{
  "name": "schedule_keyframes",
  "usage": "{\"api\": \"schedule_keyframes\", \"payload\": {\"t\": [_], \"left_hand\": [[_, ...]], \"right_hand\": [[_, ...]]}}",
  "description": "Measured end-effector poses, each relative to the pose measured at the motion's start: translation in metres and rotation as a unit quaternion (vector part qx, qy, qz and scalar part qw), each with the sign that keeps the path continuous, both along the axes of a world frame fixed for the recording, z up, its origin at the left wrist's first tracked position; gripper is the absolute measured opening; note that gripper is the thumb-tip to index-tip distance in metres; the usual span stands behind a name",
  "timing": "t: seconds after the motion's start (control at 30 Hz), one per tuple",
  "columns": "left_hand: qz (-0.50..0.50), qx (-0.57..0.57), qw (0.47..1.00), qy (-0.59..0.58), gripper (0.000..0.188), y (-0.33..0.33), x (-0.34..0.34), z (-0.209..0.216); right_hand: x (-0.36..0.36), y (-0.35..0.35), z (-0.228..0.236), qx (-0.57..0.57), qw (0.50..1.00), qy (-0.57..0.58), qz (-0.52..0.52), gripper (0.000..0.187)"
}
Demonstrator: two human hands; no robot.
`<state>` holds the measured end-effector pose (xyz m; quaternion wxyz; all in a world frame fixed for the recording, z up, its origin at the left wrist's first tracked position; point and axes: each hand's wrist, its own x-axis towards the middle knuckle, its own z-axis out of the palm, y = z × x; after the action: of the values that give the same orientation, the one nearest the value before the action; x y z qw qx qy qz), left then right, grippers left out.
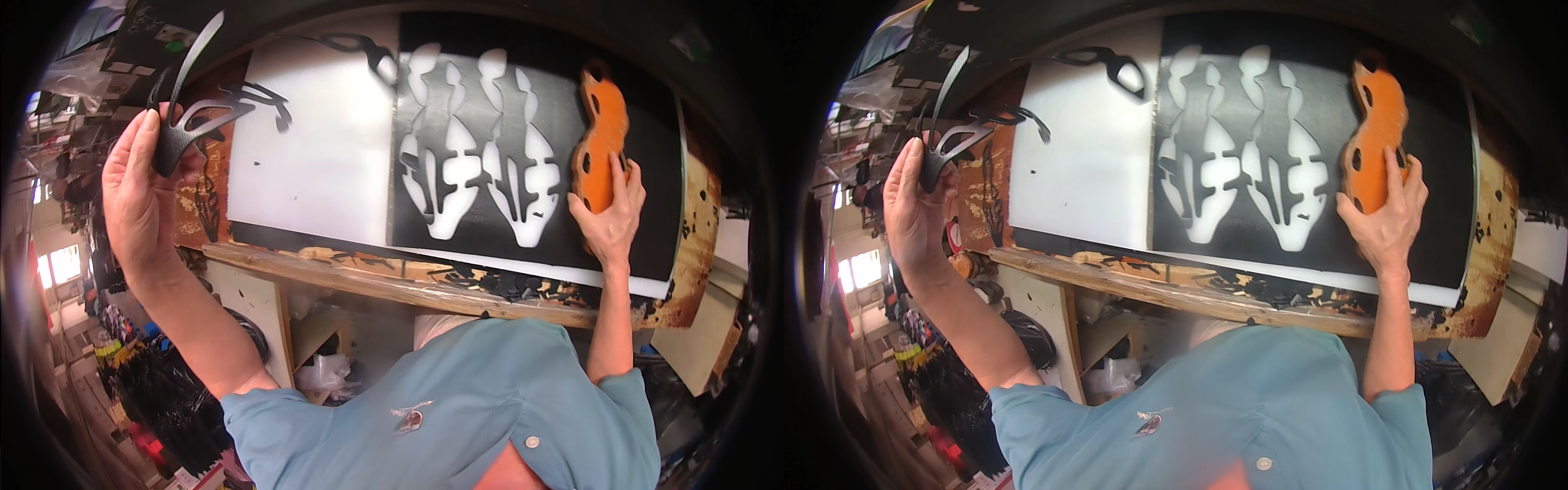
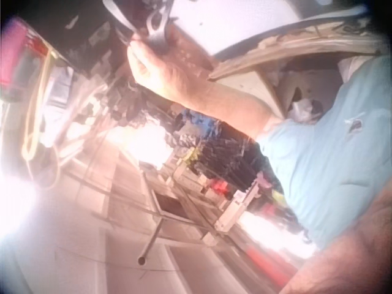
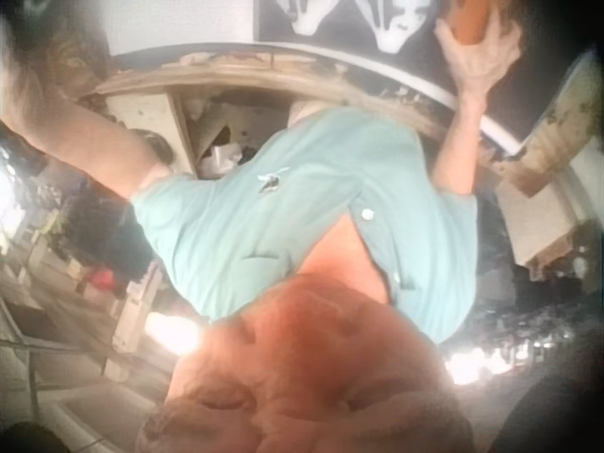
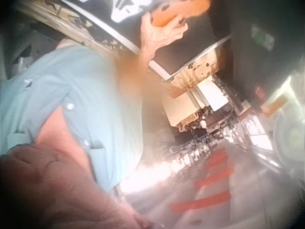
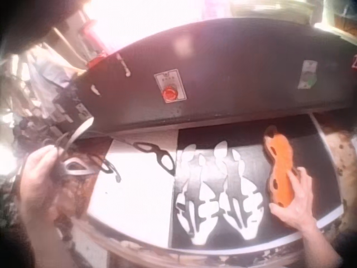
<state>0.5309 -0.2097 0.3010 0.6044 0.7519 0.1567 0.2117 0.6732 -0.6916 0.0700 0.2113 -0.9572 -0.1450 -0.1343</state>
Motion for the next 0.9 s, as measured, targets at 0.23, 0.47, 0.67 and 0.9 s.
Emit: {"api": "schedule_keyframes", "payload": {"t": [0.23, 0.47, 0.67, 0.9], "left_hand": [[0.159, -0.153, 0.975, 0.037, 0.025, 0.065, -0.062, -0.138], [0.265, -0.186, 0.933, 0.156, 0.026, 0.097, -0.119, -0.235], [0.31, -0.056, 0.931, 0.186, 0.03, 0.15, -0.106, -0.231], [0.49, 0.001, 0.861, 0.138, 0.028, 0.229, -0.134, -0.243]], "right_hand": [[0.001, 0.0, -0.001, 0.002, 1.0, 0.017, -0.004, 0.094], [0.002, 0.001, 0.001, -0.006, 1.0, 0.025, -0.002, 0.091], [0.003, 0.0, 0.0, -0.013, 1.0, 0.023, 0.005, 0.09], [0.006, -0.007, -0.008, -0.02, 1.0, 0.016, 0.003, 0.092]]}}
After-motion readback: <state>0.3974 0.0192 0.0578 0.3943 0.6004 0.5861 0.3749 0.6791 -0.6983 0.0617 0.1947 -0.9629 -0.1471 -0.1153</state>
